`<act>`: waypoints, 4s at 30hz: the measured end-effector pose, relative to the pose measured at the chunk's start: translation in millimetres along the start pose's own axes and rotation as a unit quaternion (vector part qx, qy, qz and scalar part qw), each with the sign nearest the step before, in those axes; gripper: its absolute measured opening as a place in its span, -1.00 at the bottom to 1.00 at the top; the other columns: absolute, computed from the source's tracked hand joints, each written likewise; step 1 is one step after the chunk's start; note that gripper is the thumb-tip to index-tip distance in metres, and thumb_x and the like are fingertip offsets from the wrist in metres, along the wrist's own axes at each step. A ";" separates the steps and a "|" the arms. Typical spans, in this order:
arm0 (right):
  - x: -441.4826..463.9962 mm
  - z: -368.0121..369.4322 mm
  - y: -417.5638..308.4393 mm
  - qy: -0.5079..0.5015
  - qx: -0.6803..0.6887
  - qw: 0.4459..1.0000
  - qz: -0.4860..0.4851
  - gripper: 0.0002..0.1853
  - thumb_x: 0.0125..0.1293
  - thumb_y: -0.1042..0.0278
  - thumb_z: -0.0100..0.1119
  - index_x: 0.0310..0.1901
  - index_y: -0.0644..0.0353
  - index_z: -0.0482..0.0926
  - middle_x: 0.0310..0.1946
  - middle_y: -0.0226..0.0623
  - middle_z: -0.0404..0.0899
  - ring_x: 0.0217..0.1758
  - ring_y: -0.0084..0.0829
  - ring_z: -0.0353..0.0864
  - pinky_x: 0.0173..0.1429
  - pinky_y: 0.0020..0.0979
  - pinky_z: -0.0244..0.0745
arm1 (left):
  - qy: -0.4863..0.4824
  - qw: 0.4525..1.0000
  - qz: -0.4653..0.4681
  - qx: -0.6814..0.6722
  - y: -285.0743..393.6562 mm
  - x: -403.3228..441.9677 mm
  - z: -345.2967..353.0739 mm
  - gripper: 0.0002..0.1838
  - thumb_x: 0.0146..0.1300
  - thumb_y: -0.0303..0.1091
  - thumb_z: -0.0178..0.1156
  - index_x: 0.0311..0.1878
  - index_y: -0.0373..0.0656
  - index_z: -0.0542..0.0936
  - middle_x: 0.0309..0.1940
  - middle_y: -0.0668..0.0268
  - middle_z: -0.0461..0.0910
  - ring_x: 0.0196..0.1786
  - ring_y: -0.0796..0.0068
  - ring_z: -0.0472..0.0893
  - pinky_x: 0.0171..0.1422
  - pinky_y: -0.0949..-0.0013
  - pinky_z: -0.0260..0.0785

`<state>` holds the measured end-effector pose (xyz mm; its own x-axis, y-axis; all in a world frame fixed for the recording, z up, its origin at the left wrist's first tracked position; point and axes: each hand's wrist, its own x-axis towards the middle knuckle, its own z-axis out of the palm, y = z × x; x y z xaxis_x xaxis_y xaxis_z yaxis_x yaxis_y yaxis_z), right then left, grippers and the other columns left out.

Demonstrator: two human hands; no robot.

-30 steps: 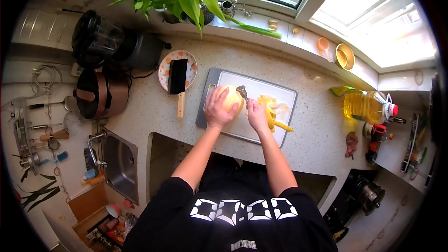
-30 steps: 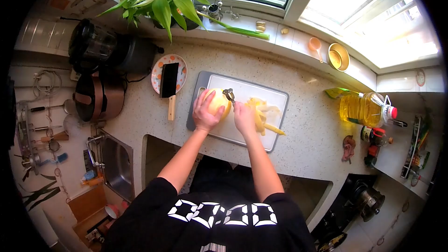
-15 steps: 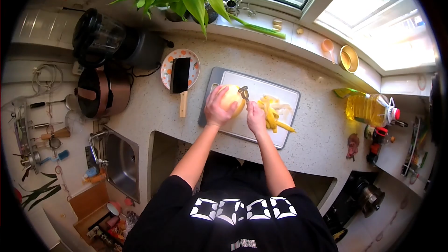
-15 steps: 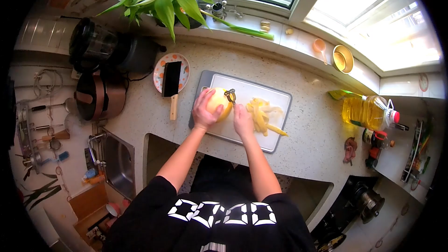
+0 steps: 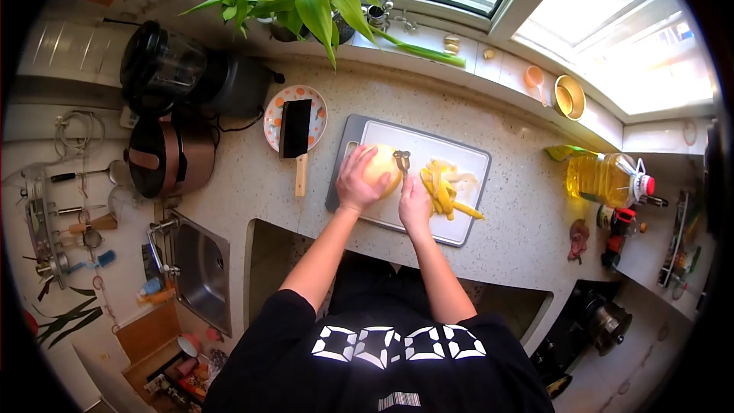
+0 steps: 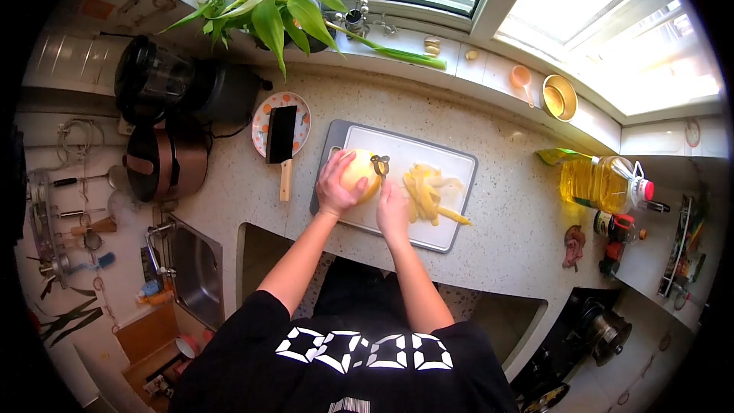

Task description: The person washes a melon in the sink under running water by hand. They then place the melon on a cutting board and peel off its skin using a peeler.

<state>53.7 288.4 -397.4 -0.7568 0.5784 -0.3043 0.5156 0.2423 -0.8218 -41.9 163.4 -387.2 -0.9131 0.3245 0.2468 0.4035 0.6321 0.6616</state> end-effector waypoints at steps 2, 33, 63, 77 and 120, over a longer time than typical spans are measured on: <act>-2.8 -1.3 -3.8 -0.004 -0.003 1.000 0.008 -0.53 0.66 0.00 -0.18 -0.10 0.23 0.60 -0.33 0.22 0.62 -0.19 0.29 0.63 -0.11 0.16 0.45 | 0.003 1.000 0.002 -0.002 -0.2 -0.9 -0.3 -0.38 0.04 0.01 0.48 0.20 0.03 0.68 0.26 0.18 0.60 0.24 0.01 0.61 0.32 0.10 0.51; -19.7 -30.3 -0.1 -0.060 -0.122 0.991 0.002 -0.54 0.65 -0.03 -0.22 -0.06 0.17 0.59 -0.32 0.21 0.67 -0.17 0.30 0.65 -0.05 0.22 0.48 | 0.070 0.942 -0.322 -0.065 25.2 -18.8 33.3 -0.47 0.44 0.03 0.24 0.33 -0.07 0.63 0.21 0.07 0.66 0.27 0.03 0.62 0.38 0.15 0.43; 9.7 -32.4 -37.3 -0.105 -0.195 0.975 -0.007 -0.48 0.65 -0.08 -0.24 -0.07 0.24 0.56 -0.31 0.25 0.68 -0.12 0.29 0.69 0.01 0.21 0.53 | 0.077 0.985 -0.142 -0.066 11.9 -8.5 31.0 -0.59 0.43 -0.24 0.07 0.30 -0.01 0.62 0.32 -0.03 0.52 0.38 -0.10 0.49 0.45 0.03 0.37; -44.2 -37.8 -11.3 -0.058 -0.207 0.977 -0.009 -0.58 0.66 -0.01 -0.20 -0.15 0.20 0.47 -0.45 0.19 0.64 -0.33 0.30 0.65 -0.22 0.23 0.51 | 0.065 0.981 -0.170 -0.062 15.5 -2.5 33.0 -0.64 0.42 -0.24 0.14 0.23 0.04 0.68 0.27 0.06 0.55 0.32 -0.01 0.55 0.39 0.10 0.44; 14.7 1.6 51.2 0.049 0.274 0.954 0.109 -0.69 0.33 0.22 0.49 -0.10 0.24 0.62 -0.53 -0.54 0.43 -0.55 -0.69 0.30 -0.49 -0.49 0.19 | 0.065 0.968 -0.121 -0.210 -28.3 -22.2 27.8 -0.58 0.50 -0.14 0.11 0.26 -0.16 0.63 0.30 0.03 0.55 0.40 0.01 0.48 0.55 0.09 0.26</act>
<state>68.3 308.0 -444.7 -0.5995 0.6457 -0.4730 0.3486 -0.3213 -0.8805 -31.4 157.9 -431.0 -0.9886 0.0933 0.1182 0.1427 0.3284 0.9337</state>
